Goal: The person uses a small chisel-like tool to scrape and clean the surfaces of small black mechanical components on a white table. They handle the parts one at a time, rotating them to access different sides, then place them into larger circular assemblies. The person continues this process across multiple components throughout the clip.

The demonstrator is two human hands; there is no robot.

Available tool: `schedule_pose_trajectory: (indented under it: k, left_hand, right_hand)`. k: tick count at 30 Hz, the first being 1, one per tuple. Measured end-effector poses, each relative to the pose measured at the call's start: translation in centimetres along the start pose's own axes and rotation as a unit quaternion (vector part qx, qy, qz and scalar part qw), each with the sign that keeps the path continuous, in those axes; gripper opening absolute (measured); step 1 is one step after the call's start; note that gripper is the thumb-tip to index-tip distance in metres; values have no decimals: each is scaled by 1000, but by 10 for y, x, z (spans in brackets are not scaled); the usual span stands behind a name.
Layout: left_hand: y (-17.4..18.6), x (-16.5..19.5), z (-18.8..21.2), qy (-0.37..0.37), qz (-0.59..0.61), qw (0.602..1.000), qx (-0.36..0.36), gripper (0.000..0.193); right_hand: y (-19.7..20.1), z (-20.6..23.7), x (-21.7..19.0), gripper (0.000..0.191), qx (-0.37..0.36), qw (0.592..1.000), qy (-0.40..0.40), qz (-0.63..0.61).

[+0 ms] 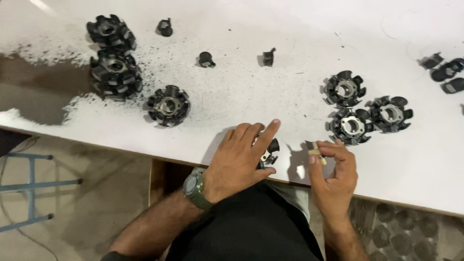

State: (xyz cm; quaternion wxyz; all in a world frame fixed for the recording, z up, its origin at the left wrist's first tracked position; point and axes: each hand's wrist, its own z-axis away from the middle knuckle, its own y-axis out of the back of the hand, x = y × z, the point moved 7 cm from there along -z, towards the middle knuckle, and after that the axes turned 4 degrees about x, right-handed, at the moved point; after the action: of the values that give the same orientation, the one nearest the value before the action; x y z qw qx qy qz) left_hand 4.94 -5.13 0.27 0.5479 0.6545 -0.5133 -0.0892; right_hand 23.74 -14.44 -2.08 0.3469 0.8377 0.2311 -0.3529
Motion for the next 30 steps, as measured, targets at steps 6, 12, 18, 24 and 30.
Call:
schedule_pose_trajectory:
  k: [6,12,18,24,30]
  left_hand:
    - [25,11,4,-89,25,985,144,78]
    - [11,-9,-2,23,68,997,38,27]
    - [4,-17,3,75,86,991,68,16]
    - [4,-18,12,66,98,986,116,16]
    - [6,-16,11,53,116,984,127,14]
  right_hand:
    - [-5,3,-12,22,-38,999,3,-16]
    - [-37,4,-36,26,-80,995,54,-21]
    - [-50,9,-51,25,-82,987,107,86]
    - [-51,8,-52,27,-76,985,113,105]
    - [-50,1,-57,24,-105,984,99,102]
